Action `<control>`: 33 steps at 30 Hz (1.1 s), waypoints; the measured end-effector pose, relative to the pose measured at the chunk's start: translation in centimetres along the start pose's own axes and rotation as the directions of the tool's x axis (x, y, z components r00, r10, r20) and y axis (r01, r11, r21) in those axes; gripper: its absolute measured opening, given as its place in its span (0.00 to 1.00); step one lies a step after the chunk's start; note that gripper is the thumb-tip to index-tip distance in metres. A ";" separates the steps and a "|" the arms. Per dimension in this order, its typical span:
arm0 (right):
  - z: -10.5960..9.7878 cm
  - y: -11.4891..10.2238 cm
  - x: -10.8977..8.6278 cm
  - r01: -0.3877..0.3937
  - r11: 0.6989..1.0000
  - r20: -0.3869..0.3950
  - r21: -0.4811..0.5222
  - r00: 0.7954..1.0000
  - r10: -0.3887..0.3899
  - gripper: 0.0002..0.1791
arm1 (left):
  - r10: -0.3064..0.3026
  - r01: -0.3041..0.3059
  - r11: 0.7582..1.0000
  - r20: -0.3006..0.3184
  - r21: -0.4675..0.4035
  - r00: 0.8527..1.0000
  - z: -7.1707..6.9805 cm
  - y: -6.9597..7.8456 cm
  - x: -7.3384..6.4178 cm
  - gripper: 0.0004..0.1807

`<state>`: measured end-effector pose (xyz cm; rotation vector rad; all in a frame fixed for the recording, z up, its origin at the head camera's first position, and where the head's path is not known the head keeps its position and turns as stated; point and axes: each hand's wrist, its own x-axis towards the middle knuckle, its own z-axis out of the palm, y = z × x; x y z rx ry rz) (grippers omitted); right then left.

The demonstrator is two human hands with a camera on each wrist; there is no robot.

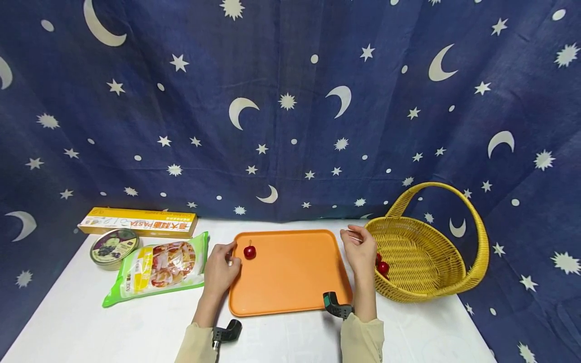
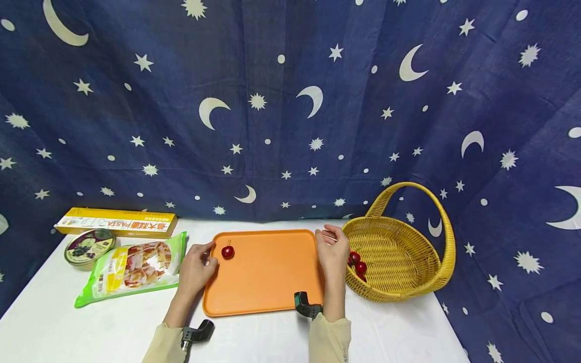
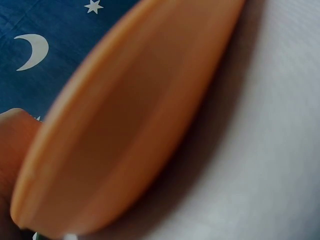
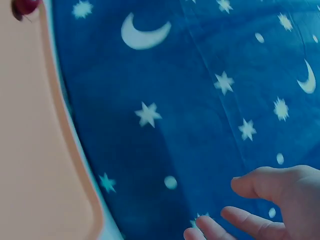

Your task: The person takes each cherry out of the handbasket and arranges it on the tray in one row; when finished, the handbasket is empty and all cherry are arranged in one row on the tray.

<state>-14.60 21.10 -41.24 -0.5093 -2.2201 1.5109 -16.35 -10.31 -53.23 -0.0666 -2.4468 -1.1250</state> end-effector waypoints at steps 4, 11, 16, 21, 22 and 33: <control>-1.8 0.2 0.6 -0.035 0.999 -0.019 0.009 0.999 0.035 0.16 | -0.004 0.004 1.000 0.003 0.001 1.000 0.0 0.0 0.0 0.24; -4.1 1.0 1.8 -0.017 1.000 -0.065 -0.014 0.998 0.016 0.16 | 0.005 -0.005 1.000 -0.009 0.002 1.000 0.0 0.2 0.0 0.23; -5.7 1.8 2.8 -0.099 0.991 -0.019 -0.095 0.995 0.098 0.20 | 0.003 -0.003 1.000 0.004 0.010 1.000 -0.1 0.0 0.0 0.23; -7.7 3.0 3.6 -0.176 0.968 0.064 -0.181 0.980 0.190 0.25 | -0.006 0.006 1.000 0.013 0.016 1.000 -0.2 0.1 0.0 0.23; -8.1 3.3 3.7 -0.188 0.963 0.079 -0.194 0.975 0.207 0.25 | -0.006 0.006 1.000 0.012 0.017 1.000 -0.2 0.1 -0.1 0.23; -11.5 4.7 6.3 -0.230 0.937 0.287 -0.263 0.909 0.303 0.22 | -0.011 0.011 1.000 0.015 0.009 1.000 -0.1 0.2 0.0 0.23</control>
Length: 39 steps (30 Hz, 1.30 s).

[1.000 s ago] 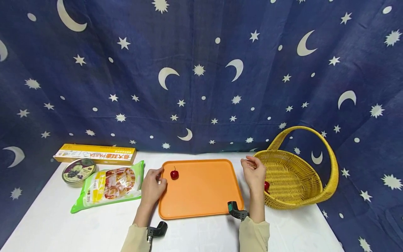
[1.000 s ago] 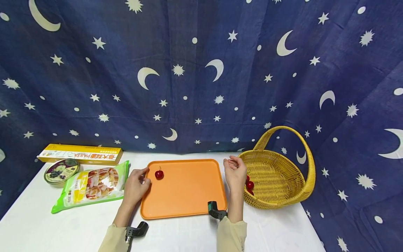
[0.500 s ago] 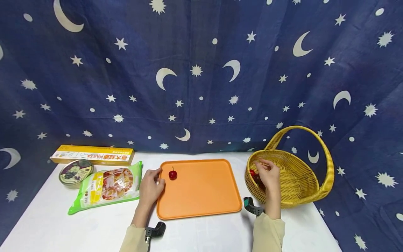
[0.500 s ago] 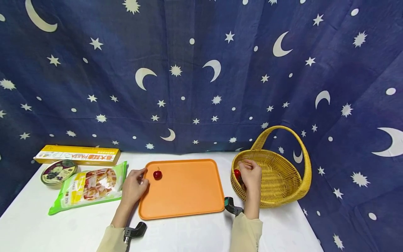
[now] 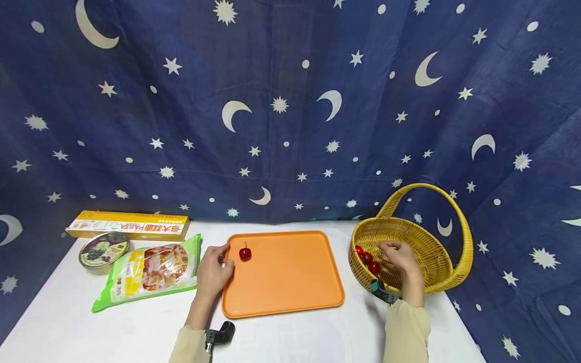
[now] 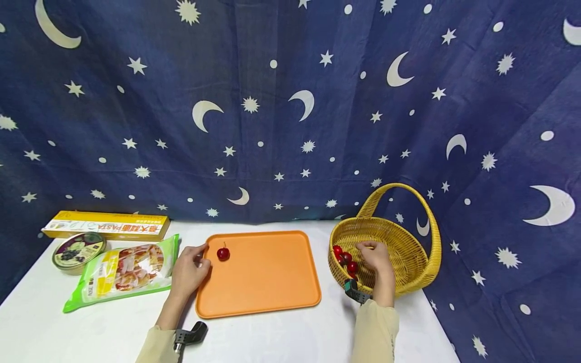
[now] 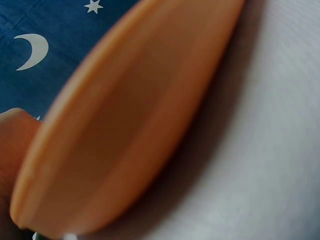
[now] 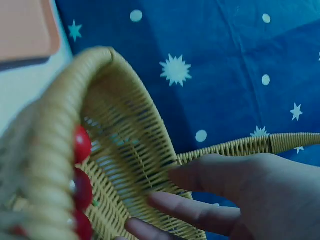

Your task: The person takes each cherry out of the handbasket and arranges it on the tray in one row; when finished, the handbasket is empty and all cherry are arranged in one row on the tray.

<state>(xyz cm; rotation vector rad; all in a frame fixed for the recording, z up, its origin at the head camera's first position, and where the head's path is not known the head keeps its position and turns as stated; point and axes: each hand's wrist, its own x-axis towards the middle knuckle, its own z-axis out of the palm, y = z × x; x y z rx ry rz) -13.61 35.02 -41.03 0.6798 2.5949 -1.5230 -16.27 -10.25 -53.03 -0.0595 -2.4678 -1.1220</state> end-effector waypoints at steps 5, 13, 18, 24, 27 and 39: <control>-1.2 0.2 0.7 -0.028 0.998 0.106 -0.051 0.994 0.033 0.22 | 0.015 -0.016 1.000 -0.025 -0.008 1.000 0.1 -0.1 0.0 0.23; -1.6 1.2 1.6 -0.059 0.995 0.221 -0.083 0.972 0.076 0.18 | 0.017 -0.017 1.000 -0.024 -0.002 1.000 0.1 -0.1 0.0 0.23; -1.7 0.8 1.8 -0.088 0.991 0.250 -0.102 0.962 0.111 0.16 | 0.013 -0.014 1.000 -0.023 -0.006 1.000 0.0 -0.1 -0.1 0.23; -2.3 -0.2 1.5 -0.079 0.986 0.256 -0.144 0.960 0.114 0.12 | 0.011 -0.011 1.000 -0.012 0.000 1.000 0.0 -0.1 -0.1 0.23; -2.1 -0.5 1.5 -0.075 0.972 0.281 -0.221 0.950 0.137 0.10 | 0.008 -0.008 1.000 -0.012 -0.004 1.000 0.0 -0.1 0.0 0.23; -0.9 -0.1 1.6 -0.142 0.965 0.290 -0.221 0.935 0.205 0.05 | 0.006 -0.006 1.000 -0.007 0.000 1.000 0.0 -0.1 0.0 0.23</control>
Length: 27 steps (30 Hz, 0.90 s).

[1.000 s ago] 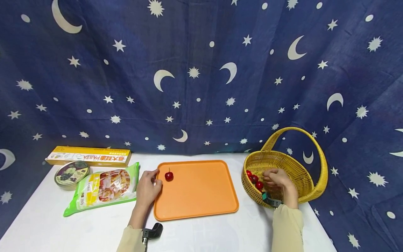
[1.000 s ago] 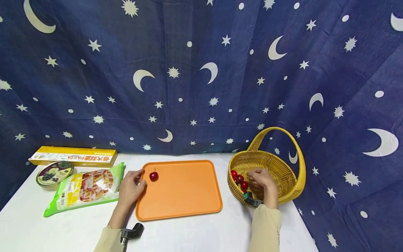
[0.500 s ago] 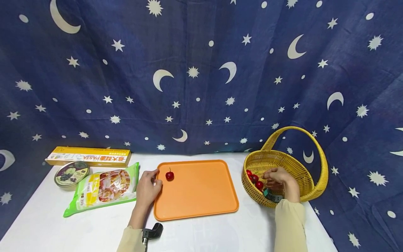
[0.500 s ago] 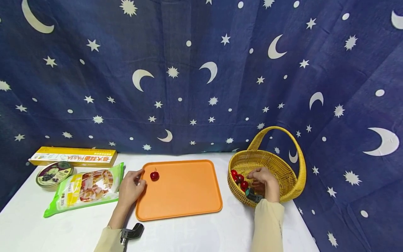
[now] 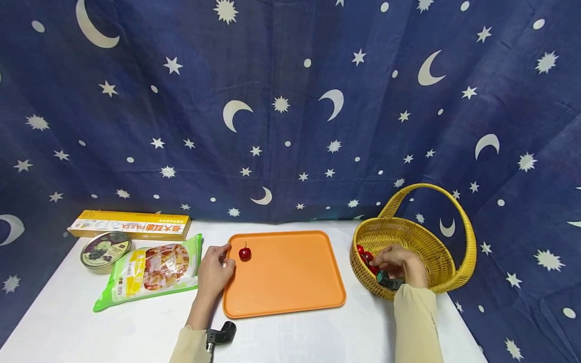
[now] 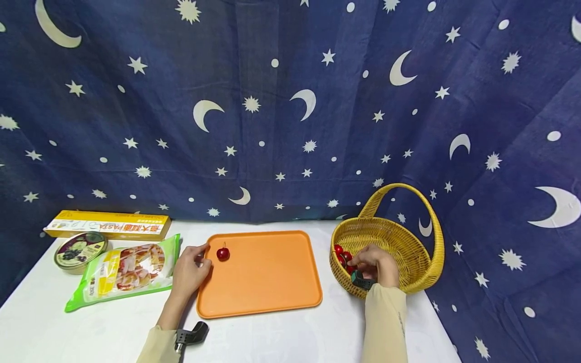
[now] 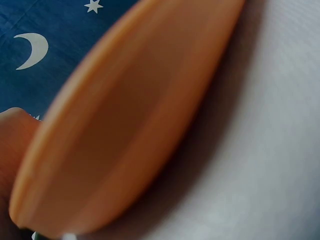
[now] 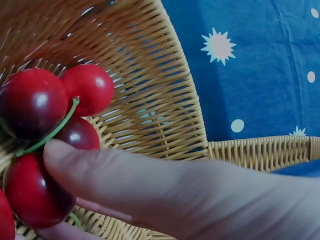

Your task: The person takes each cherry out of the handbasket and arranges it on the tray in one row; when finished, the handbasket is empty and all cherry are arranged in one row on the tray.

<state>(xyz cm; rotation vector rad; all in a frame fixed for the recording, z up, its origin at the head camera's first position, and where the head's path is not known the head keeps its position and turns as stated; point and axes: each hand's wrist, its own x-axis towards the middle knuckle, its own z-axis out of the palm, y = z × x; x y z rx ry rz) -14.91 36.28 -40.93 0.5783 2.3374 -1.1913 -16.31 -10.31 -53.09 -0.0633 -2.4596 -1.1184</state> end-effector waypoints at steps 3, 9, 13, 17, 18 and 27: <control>-0.1 0.1 0.2 0.026 1.000 0.026 0.006 0.999 -0.026 0.05 | 0.002 -0.002 1.000 0.002 0.001 1.000 0.0 0.1 -0.1 0.23; -0.3 0.3 0.3 0.051 0.999 0.024 -0.007 0.998 -0.050 0.06 | -0.006 0.006 1.000 0.008 0.004 1.000 -0.1 0.2 -0.1 0.23; -0.3 0.1 0.2 0.069 0.997 0.014 -0.025 0.998 -0.069 0.06 | 0.003 -0.003 1.000 -0.010 0.001 1.000 -0.1 0.2 0.0 0.23; -0.5 -0.1 0.0 0.089 0.995 0.016 -0.044 0.996 -0.088 0.07 | 0.001 -0.001 1.000 -0.009 -0.001 1.000 -0.1 0.1 0.0 0.23; -0.5 -0.1 0.0 0.091 0.995 0.009 -0.046 0.996 -0.091 0.07 | 0.003 -0.003 1.000 -0.010 -0.001 1.000 0.0 0.1 0.0 0.23; -0.8 -1.1 -0.9 0.076 0.996 -0.071 0.044 0.995 -0.073 0.06 | 0.031 -0.031 1.000 -0.034 -0.003 0.999 0.1 -0.1 0.0 0.22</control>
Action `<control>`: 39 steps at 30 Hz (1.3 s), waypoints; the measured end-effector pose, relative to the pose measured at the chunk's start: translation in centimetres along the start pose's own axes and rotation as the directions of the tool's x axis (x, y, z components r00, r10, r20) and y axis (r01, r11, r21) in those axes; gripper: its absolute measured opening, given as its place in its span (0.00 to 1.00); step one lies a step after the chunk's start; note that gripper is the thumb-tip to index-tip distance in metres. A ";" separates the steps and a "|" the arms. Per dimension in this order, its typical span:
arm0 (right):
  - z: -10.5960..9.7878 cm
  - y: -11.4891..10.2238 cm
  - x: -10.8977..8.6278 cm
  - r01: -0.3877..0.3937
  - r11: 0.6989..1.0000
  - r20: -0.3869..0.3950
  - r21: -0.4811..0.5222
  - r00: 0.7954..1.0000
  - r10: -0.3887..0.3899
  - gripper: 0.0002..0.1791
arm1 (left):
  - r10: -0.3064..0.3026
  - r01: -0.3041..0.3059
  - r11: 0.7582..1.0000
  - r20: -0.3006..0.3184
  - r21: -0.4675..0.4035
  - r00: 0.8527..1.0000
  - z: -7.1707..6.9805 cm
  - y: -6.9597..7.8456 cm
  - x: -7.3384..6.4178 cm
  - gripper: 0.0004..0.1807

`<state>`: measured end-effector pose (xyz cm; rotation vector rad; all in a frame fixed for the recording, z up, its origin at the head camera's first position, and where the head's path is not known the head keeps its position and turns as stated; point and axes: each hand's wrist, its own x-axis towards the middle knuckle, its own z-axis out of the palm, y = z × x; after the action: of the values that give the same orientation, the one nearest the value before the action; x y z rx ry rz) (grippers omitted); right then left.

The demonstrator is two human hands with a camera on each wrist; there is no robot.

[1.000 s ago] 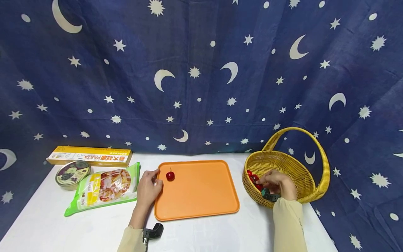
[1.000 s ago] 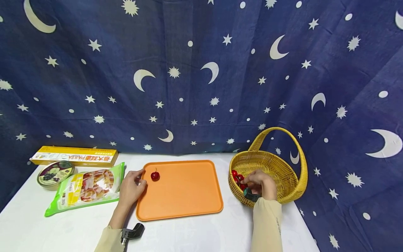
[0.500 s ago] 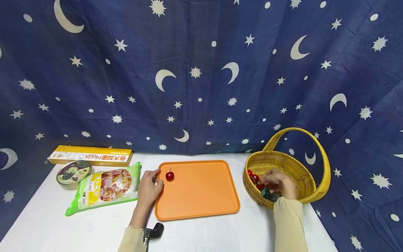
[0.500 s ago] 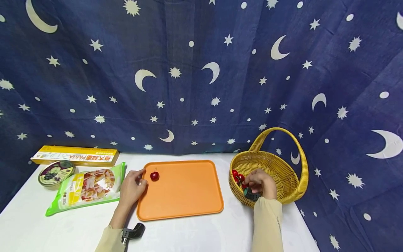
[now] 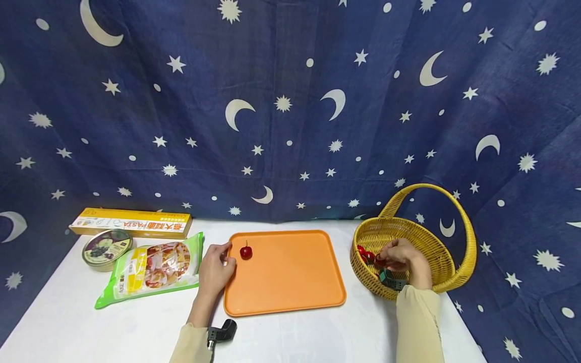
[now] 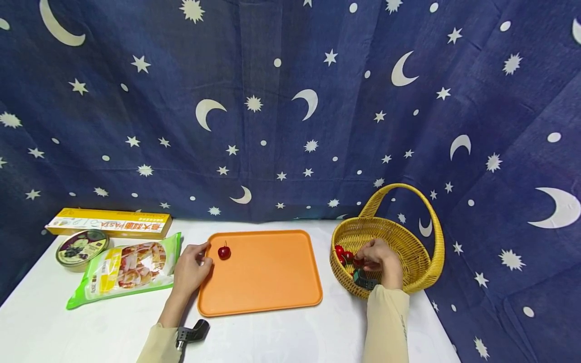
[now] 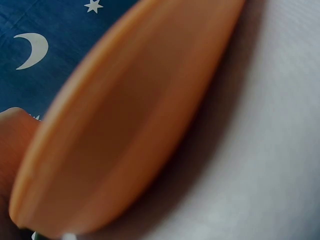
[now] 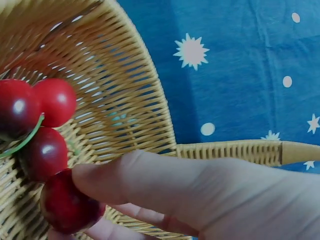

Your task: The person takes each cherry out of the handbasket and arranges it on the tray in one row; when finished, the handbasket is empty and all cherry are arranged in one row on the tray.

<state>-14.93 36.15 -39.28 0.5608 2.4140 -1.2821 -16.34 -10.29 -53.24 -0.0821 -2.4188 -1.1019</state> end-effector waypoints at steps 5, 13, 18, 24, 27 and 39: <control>-0.6 -0.5 -0.1 0.029 0.999 -0.004 0.026 1.000 -0.029 0.06 | -0.005 0.005 1.000 0.008 -0.004 1.000 -0.1 0.0 0.0 0.22; -0.3 -1.2 -0.4 0.100 0.995 -0.078 0.021 0.992 -0.098 0.09 | -0.018 0.018 1.000 0.016 -0.004 1.000 -0.2 0.0 0.2 0.22; 0.7 -1.4 -0.3 0.120 0.988 -0.098 0.098 0.989 -0.111 0.11 | -0.016 0.016 1.000 0.016 -0.003 1.000 -0.2 -0.1 0.1 0.22; 1.9 -1.7 0.1 0.142 0.975 -0.125 0.173 0.985 -0.121 0.14 | -0.018 0.019 1.000 0.020 -0.008 1.000 -0.2 -0.2 0.2 0.22; 2.3 -2.2 -0.1 0.159 0.971 -0.138 0.180 0.981 -0.136 0.16 | -0.015 0.015 1.000 0.014 -0.012 1.000 -0.1 -0.2 0.1 0.22; 4.4 -4.2 -0.2 0.332 0.941 -0.254 0.063 0.917 -0.307 0.19 | -0.026 0.027 0.999 0.019 -0.020 0.999 0.0 -0.1 0.1 0.23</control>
<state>-16.28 30.30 -38.57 0.3754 2.7388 -1.5612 -16.42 -10.38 -53.25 -0.0675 -2.4325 -1.1418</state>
